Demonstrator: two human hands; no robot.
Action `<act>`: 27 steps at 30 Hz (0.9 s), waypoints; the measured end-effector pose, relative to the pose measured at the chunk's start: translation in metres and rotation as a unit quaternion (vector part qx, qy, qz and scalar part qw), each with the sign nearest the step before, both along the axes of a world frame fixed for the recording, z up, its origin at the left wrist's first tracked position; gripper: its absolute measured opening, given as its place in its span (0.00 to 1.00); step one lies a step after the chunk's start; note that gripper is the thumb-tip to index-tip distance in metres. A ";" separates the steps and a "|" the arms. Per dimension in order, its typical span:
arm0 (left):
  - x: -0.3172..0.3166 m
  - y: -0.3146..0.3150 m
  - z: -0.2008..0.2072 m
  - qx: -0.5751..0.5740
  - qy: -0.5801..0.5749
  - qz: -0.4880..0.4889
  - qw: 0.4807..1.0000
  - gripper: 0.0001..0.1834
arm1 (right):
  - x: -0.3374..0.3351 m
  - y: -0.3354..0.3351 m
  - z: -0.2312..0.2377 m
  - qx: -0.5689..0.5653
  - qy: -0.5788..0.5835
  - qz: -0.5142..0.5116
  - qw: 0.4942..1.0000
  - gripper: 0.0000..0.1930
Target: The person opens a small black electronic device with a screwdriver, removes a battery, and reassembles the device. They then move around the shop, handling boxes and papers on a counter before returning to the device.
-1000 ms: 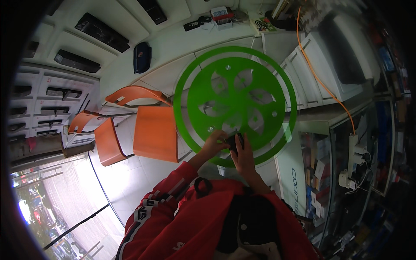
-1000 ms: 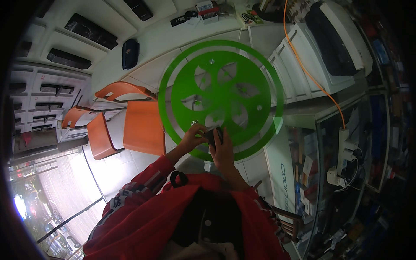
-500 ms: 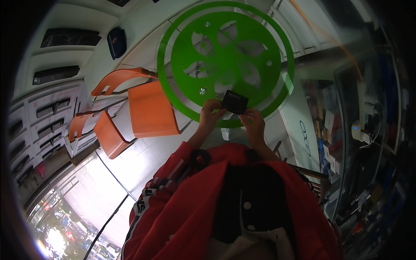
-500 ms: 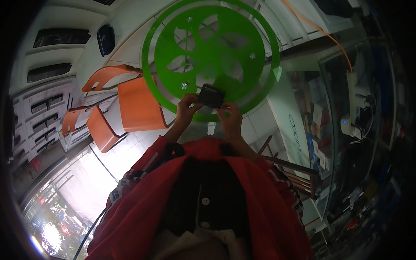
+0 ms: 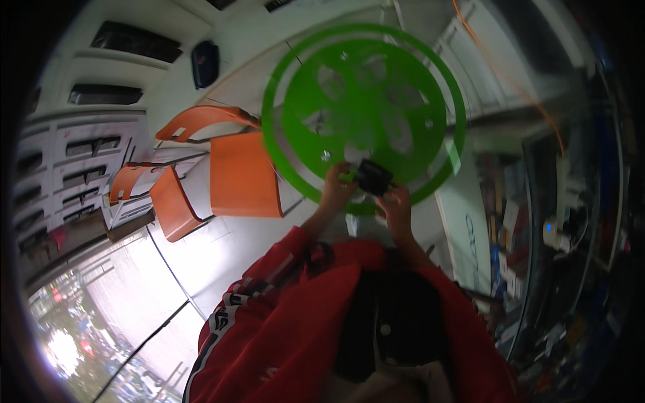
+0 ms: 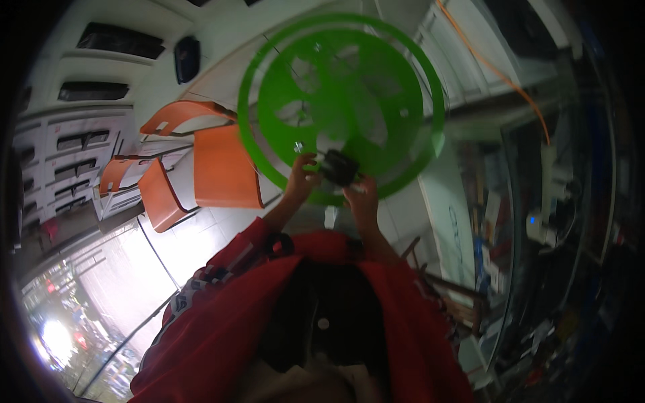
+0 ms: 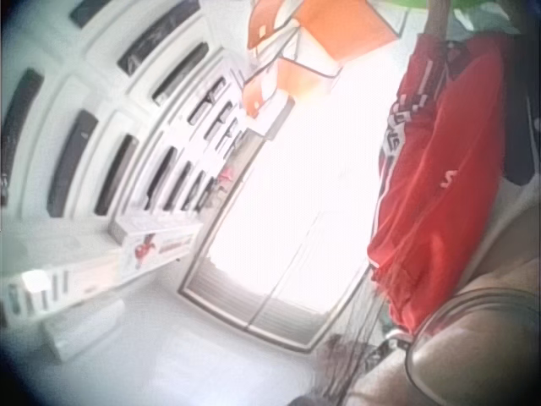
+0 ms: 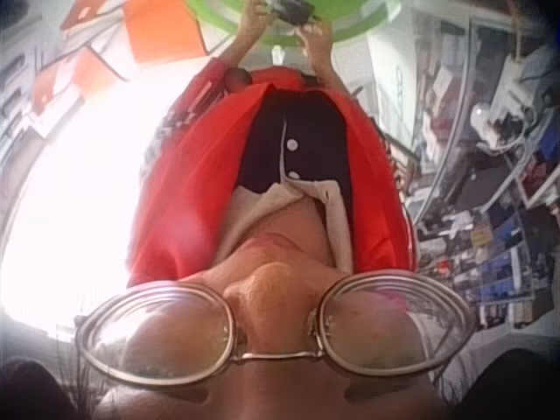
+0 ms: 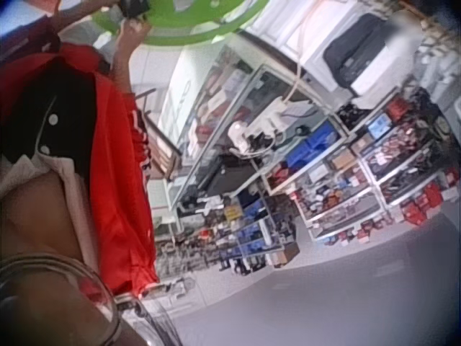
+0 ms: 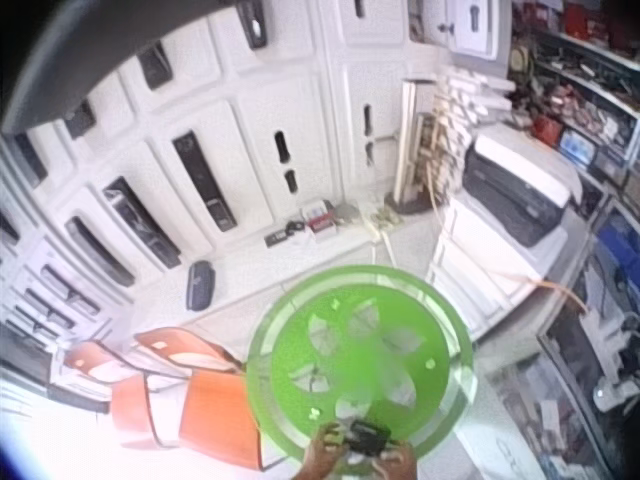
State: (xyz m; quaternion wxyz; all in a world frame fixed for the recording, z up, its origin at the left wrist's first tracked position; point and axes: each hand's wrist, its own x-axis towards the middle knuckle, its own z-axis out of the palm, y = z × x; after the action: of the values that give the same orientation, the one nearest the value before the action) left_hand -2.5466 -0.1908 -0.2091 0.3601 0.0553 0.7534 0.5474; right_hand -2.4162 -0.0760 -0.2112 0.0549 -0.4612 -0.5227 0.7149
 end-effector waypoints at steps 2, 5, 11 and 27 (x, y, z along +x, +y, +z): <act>-0.005 0.002 0.016 -0.115 0.300 -0.169 0.932 0.44 | -0.003 0.001 0.004 0.011 0.001 0.001 1.000 0.32; -0.017 0.020 0.023 -0.087 0.522 -0.372 0.763 0.46 | -0.006 0.005 0.005 0.009 0.019 0.027 0.999 0.33; -0.055 0.050 0.017 -0.125 0.440 -0.430 0.779 0.43 | 0.010 0.021 0.000 0.005 0.046 -0.013 0.999 0.33; -0.557 0.142 -0.011 -0.239 0.509 -0.092 0.822 0.43 | 0.087 -0.074 -0.030 -0.010 -0.344 -0.294 0.892 0.32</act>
State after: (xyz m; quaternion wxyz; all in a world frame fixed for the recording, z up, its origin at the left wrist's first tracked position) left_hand -3.1039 -0.0484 -0.2206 -0.0241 0.3072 0.9281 0.2088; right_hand -2.3288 -0.1498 -0.2413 0.0753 -0.8113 -0.3422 0.4680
